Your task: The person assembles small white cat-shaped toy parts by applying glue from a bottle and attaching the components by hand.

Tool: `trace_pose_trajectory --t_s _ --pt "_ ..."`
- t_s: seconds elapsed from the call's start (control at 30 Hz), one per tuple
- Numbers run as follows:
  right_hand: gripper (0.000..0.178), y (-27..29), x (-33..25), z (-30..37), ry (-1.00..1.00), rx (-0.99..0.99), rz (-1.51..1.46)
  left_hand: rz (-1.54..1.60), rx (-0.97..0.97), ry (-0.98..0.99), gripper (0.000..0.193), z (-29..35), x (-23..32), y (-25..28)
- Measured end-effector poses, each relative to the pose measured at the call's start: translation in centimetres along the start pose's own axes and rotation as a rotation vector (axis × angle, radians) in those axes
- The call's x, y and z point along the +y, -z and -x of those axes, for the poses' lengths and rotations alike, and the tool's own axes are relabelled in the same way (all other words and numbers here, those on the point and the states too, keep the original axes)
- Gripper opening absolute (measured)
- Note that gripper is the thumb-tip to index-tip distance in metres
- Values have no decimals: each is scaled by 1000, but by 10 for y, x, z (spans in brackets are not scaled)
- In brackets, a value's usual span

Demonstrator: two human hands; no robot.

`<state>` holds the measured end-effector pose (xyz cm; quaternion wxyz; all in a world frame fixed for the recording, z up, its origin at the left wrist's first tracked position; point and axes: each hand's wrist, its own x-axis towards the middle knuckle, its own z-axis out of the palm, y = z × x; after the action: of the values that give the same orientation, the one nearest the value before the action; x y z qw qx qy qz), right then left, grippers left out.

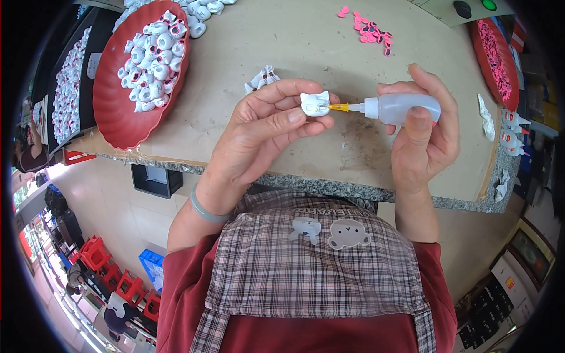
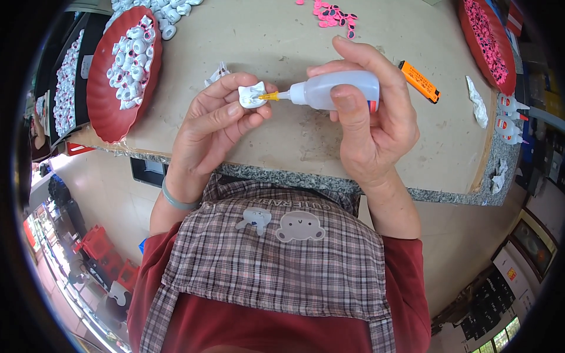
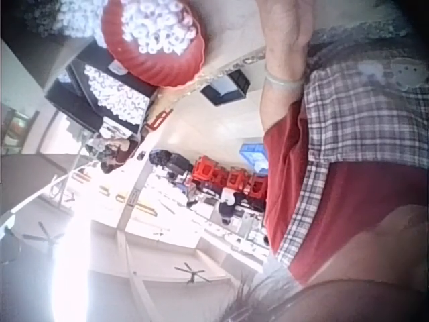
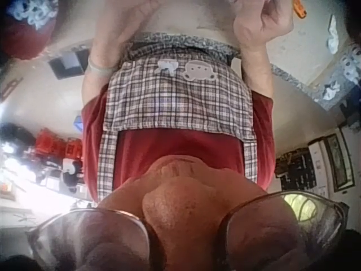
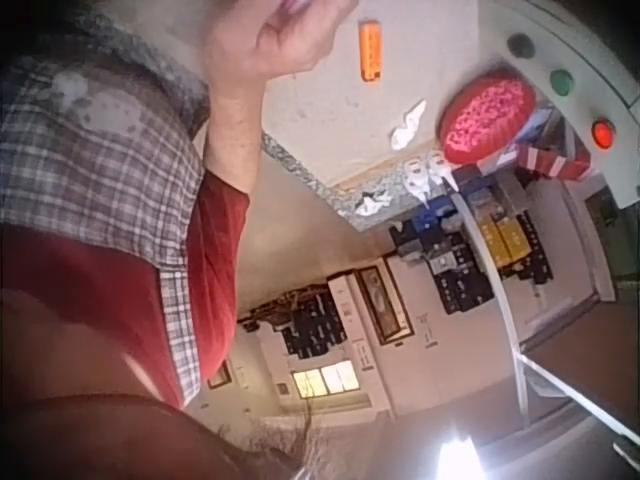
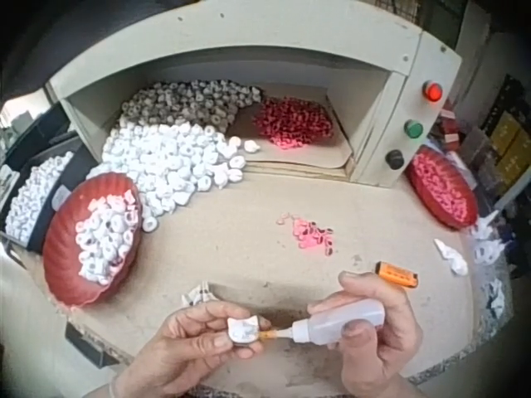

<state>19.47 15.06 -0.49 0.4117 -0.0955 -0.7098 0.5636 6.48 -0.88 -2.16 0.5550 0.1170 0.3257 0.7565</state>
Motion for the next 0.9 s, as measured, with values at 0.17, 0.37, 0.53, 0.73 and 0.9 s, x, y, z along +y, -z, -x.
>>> trace_pose_trajectory --t_s 0.17,0.37,0.53,0.73,0.9 --pt "33 0 -3 1 -16 -3 8 -11 1 17 30 0 1 -1" --pt "42 3 -6 0 -45 -95 114 -5 16 12 30 1 0 1" --pt "43 2 -4 -2 -5 -88 114 20 11 6 31 1 1 2" --pt "28 12 1 -8 -68 37 -84 31 15 13 32 -2 1 4" --pt "28 20 5 -20 -238 91 -209 37 3 9 33 -2 2 4"
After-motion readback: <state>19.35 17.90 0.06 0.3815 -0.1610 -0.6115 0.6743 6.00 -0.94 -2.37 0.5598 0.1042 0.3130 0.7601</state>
